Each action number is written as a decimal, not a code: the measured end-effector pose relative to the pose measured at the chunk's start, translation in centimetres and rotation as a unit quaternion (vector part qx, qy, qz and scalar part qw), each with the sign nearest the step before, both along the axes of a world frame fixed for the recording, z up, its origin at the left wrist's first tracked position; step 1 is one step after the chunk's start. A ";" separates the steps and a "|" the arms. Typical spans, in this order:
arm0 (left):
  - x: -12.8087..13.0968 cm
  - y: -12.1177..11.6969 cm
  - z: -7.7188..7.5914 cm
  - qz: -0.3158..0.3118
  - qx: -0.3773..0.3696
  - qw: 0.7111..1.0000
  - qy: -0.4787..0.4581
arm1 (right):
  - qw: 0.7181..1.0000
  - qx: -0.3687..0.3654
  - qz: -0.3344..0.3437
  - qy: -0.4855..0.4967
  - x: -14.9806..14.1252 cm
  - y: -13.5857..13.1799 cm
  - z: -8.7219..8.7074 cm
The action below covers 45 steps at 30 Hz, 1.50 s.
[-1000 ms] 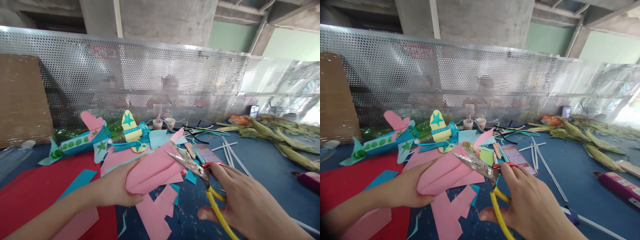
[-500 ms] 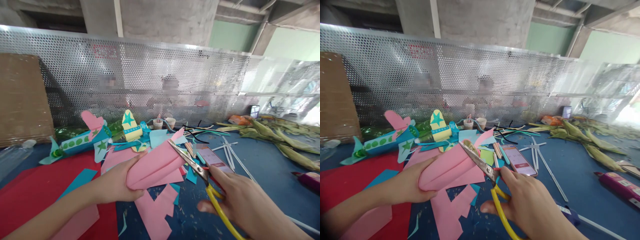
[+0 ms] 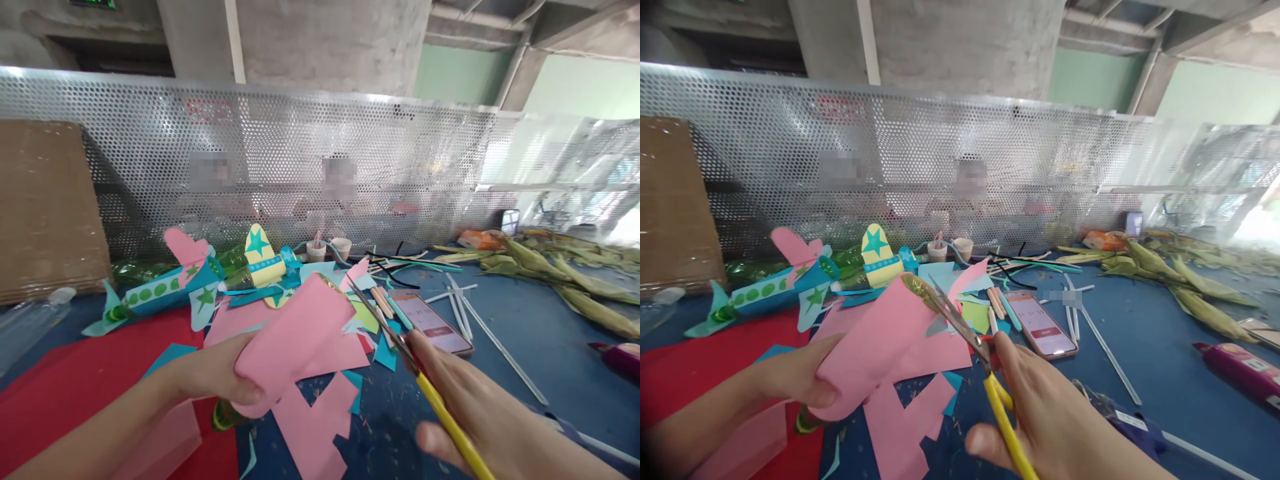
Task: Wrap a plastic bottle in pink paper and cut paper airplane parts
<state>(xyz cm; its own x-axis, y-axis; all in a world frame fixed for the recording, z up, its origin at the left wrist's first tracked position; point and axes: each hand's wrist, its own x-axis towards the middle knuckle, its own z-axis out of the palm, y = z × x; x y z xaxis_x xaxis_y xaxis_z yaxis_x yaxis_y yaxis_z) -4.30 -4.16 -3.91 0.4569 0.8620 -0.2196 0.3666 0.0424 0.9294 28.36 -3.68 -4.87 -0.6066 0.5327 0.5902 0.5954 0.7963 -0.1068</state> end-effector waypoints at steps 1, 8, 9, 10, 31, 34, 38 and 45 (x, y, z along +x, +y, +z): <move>0.0 -0.2 0.0 0.000 -0.014 1.000 -0.026 | 1.000 0.015 -0.001 0.000 -0.2 -0.3 0.2; -0.5 0.0 -1.2 -0.069 -0.042 0.992 -0.092 | 0.997 0.077 -0.023 -0.008 -0.7 -0.6 0.4; -0.5 0.2 -1.3 -0.088 -0.042 0.990 -0.101 | 0.996 0.081 -0.027 -0.011 -0.6 -0.6 0.4; -0.6 0.4 -1.3 -0.104 -0.045 0.987 -0.115 | 0.995 0.092 -0.030 -0.015 -0.6 -0.5 0.4; -0.1 0.4 -0.8 -0.192 -0.150 0.955 -0.171 | 0.995 0.078 -0.056 -0.005 -1.3 -0.5 0.7; -0.2 0.4 -1.0 -0.202 -0.155 0.951 -0.174 | 0.996 0.068 -0.059 -0.001 -1.5 -0.5 0.9; -0.3 0.4 -1.2 -0.196 -0.160 0.951 -0.177 | 0.996 0.062 -0.057 0.001 -1.4 -0.4 0.8; -0.5 0.5 -1.6 -0.182 -0.174 0.953 -0.166 | 0.999 0.016 -0.034 0.015 -1.4 -0.4 0.6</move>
